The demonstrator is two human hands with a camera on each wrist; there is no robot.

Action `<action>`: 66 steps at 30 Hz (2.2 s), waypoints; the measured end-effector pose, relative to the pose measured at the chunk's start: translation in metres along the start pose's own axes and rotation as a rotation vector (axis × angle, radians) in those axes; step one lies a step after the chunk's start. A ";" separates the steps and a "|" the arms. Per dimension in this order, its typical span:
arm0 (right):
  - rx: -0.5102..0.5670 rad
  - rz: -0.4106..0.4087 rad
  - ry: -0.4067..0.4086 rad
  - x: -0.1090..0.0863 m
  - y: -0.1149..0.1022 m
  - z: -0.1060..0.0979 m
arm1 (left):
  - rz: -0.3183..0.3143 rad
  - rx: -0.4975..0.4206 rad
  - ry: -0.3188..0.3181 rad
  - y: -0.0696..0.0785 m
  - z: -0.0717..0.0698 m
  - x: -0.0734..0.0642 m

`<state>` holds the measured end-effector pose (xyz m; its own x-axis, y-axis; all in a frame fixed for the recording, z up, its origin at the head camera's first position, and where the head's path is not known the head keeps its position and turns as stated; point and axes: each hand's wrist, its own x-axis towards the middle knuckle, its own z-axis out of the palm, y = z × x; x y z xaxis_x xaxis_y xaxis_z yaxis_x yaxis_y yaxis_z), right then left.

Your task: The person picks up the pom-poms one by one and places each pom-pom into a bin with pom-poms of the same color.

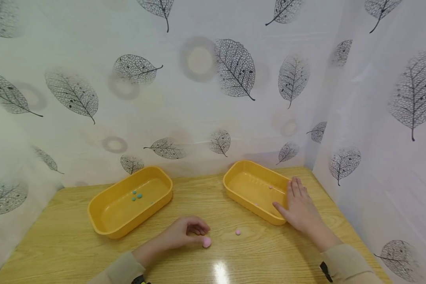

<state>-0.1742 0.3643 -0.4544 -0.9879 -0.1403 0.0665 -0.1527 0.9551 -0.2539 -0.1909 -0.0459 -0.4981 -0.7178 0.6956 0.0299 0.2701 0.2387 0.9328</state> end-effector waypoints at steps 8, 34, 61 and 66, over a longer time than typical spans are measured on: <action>0.000 -0.001 0.003 0.000 -0.001 -0.002 | 0.045 0.071 -0.059 0.000 -0.002 0.000; 0.018 0.000 0.000 -0.001 0.002 0.002 | 0.064 0.180 -0.057 0.001 0.004 0.004; -0.011 0.000 0.006 0.001 0.004 0.004 | -0.047 0.117 0.009 0.004 0.007 0.011; -0.007 0.002 0.006 0.000 0.003 0.003 | -0.062 0.091 0.032 0.004 0.006 0.013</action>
<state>-0.1751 0.3662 -0.4583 -0.9881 -0.1365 0.0716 -0.1502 0.9573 -0.2471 -0.1955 -0.0319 -0.4962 -0.7550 0.6556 -0.0142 0.2805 0.3425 0.8967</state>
